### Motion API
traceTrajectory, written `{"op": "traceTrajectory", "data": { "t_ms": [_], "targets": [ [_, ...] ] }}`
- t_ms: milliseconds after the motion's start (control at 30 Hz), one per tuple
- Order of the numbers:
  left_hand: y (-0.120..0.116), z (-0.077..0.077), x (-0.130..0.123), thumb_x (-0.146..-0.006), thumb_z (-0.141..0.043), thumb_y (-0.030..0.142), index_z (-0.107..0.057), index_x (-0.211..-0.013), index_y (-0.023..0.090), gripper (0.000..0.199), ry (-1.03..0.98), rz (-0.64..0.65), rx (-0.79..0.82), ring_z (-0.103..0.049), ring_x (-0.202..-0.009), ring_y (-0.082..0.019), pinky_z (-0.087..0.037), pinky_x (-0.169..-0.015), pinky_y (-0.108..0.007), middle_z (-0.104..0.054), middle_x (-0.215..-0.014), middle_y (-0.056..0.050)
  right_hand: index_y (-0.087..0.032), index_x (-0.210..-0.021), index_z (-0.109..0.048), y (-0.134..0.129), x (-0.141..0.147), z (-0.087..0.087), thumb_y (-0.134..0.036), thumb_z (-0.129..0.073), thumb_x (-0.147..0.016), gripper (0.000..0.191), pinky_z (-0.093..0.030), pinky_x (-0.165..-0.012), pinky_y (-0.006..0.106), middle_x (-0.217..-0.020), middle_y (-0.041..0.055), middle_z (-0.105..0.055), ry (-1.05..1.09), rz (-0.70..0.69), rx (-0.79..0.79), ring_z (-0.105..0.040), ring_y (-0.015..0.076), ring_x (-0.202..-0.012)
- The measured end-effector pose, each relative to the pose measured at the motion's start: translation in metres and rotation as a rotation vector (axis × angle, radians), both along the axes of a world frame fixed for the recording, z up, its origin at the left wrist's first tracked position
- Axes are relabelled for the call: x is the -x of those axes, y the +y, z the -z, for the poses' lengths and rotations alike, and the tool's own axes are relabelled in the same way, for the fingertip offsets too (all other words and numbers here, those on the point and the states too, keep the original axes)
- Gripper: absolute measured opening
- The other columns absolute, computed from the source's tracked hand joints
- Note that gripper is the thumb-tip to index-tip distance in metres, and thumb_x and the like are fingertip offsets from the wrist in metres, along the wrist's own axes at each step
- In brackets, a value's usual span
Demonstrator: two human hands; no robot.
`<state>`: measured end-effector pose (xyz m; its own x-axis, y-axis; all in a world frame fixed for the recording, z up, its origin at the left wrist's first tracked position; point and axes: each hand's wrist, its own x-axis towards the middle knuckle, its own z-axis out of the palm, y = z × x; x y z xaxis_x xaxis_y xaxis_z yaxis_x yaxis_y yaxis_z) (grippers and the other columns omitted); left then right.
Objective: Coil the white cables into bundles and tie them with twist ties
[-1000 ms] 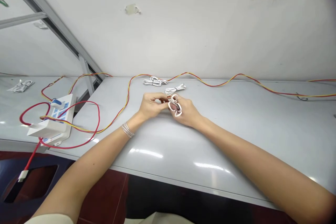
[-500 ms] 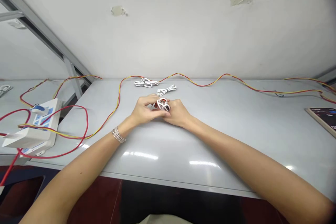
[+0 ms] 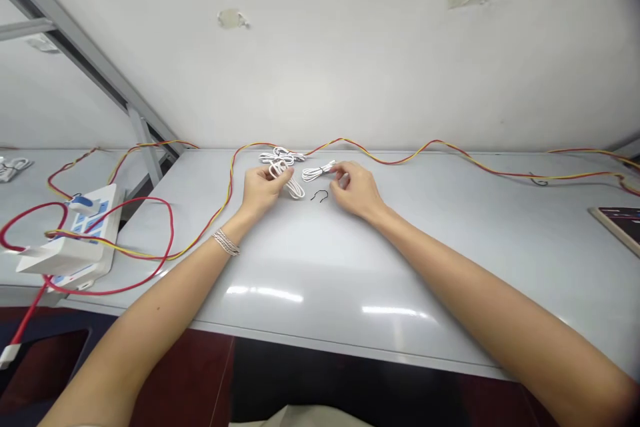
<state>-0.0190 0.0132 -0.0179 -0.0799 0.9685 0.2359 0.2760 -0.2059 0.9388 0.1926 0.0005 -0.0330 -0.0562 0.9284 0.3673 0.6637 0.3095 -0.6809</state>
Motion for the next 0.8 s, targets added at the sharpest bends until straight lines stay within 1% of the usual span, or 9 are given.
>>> {"op": "traceTrajectory", "data": {
  "t_ms": [67, 133, 200, 267, 333, 467, 600, 700, 800],
  "targets": [
    [0.003, 0.002, 0.002, -0.074, -0.075, 0.044, -0.054, -0.054, 0.014, 0.042, 0.018, 0.014, 0.037, -0.038, -0.045, -0.007, -0.027, -0.045, -0.022, -0.048, -0.049, 0.001, -0.017, -0.094, -0.070, 0.003, -0.002, 0.003, -0.017, -0.059, -0.077, 0.020, -0.046, -0.072, 0.032, -0.091, 0.0053, -0.069, -0.044, -0.066, 0.068, -0.057, 0.0144, -0.069],
    [0.003, 0.003, 0.001, -0.074, -0.075, 0.047, -0.056, -0.055, 0.014, 0.042, 0.028, 0.038, 0.061, -0.042, -0.045, -0.008, -0.029, -0.045, -0.022, -0.052, -0.050, 0.000, -0.018, -0.086, -0.071, 0.003, -0.002, 0.005, -0.020, -0.062, -0.077, 0.014, -0.047, -0.077, 0.033, -0.090, 0.0060, -0.069, -0.090, -0.134, 0.075, -0.060, 0.0175, -0.078],
    [0.000, 0.003, -0.001, -0.073, -0.075, 0.048, -0.056, -0.055, 0.014, 0.043, 0.024, 0.066, 0.068, -0.044, -0.046, -0.008, -0.032, -0.045, -0.022, -0.053, -0.050, 0.000, -0.018, -0.082, -0.071, 0.001, -0.001, 0.005, -0.018, -0.063, -0.075, 0.011, -0.047, -0.083, 0.034, -0.091, 0.0068, -0.069, -0.129, -0.176, 0.057, -0.061, 0.0193, -0.086],
    [-0.003, 0.003, -0.002, -0.072, -0.076, 0.048, -0.057, -0.056, 0.013, 0.043, 0.015, 0.115, 0.071, -0.044, -0.046, -0.008, -0.032, -0.045, -0.022, -0.054, -0.050, -0.001, -0.017, -0.081, -0.072, 0.001, 0.000, 0.006, -0.012, -0.061, -0.075, 0.013, -0.047, -0.084, 0.033, -0.091, 0.0069, -0.069, -0.143, -0.208, 0.052, -0.062, 0.0185, -0.086],
    [-0.005, 0.003, -0.004, -0.071, -0.078, 0.048, -0.059, -0.058, 0.013, 0.041, 0.003, 0.171, 0.082, -0.044, -0.046, -0.008, -0.033, -0.044, -0.021, -0.055, -0.052, -0.001, -0.016, -0.081, -0.072, 0.002, 0.000, 0.008, -0.007, -0.058, -0.075, 0.018, -0.047, -0.080, 0.030, -0.089, 0.0059, -0.070, -0.110, -0.226, 0.060, -0.062, 0.0163, -0.081],
    [-0.008, 0.003, -0.006, -0.069, -0.079, 0.047, -0.059, -0.060, 0.013, 0.041, -0.007, 0.220, 0.126, -0.046, -0.047, -0.008, -0.036, -0.045, -0.021, -0.056, -0.054, -0.001, -0.017, -0.083, -0.074, 0.005, -0.002, 0.010, -0.009, -0.059, -0.078, 0.018, -0.046, -0.072, 0.027, -0.082, 0.0033, -0.071, 0.011, -0.181, 0.071, -0.059, 0.0128, -0.070],
    [-0.009, 0.001, -0.007, -0.071, -0.078, 0.047, -0.056, -0.060, 0.014, 0.041, -0.006, 0.236, 0.157, -0.043, -0.043, -0.007, -0.036, -0.042, -0.021, -0.054, -0.052, 0.001, -0.018, -0.084, -0.074, 0.003, 0.000, 0.009, -0.012, -0.062, -0.079, 0.015, -0.047, -0.072, 0.028, -0.083, 0.0021, -0.073, 0.076, -0.141, 0.054, -0.059, 0.0127, -0.068],
    [-0.012, -0.002, -0.008, -0.075, -0.075, 0.047, -0.057, -0.068, 0.015, 0.038, 0.009, 0.319, 0.214, -0.042, -0.040, -0.007, -0.032, -0.039, -0.021, -0.053, -0.050, 0.002, -0.019, -0.086, -0.072, -0.003, 0.007, 0.005, -0.016, -0.064, -0.079, 0.011, -0.049, -0.072, 0.028, -0.083, 0.0015, -0.073, 0.159, -0.100, 0.080, -0.060, 0.0124, -0.068],
    [-0.017, -0.004, -0.009, -0.079, -0.072, 0.047, -0.061, -0.080, 0.015, 0.034, 0.019, 0.436, 0.233, -0.043, -0.040, -0.007, -0.031, -0.038, -0.020, -0.054, -0.051, 0.002, -0.017, -0.081, -0.065, -0.010, 0.017, 0.002, -0.022, -0.065, -0.079, 0.006, -0.050, -0.066, 0.027, -0.078, 0.0018, -0.071, 0.263, -0.022, 0.140, -0.062, 0.0124, -0.063]
  ]
}}
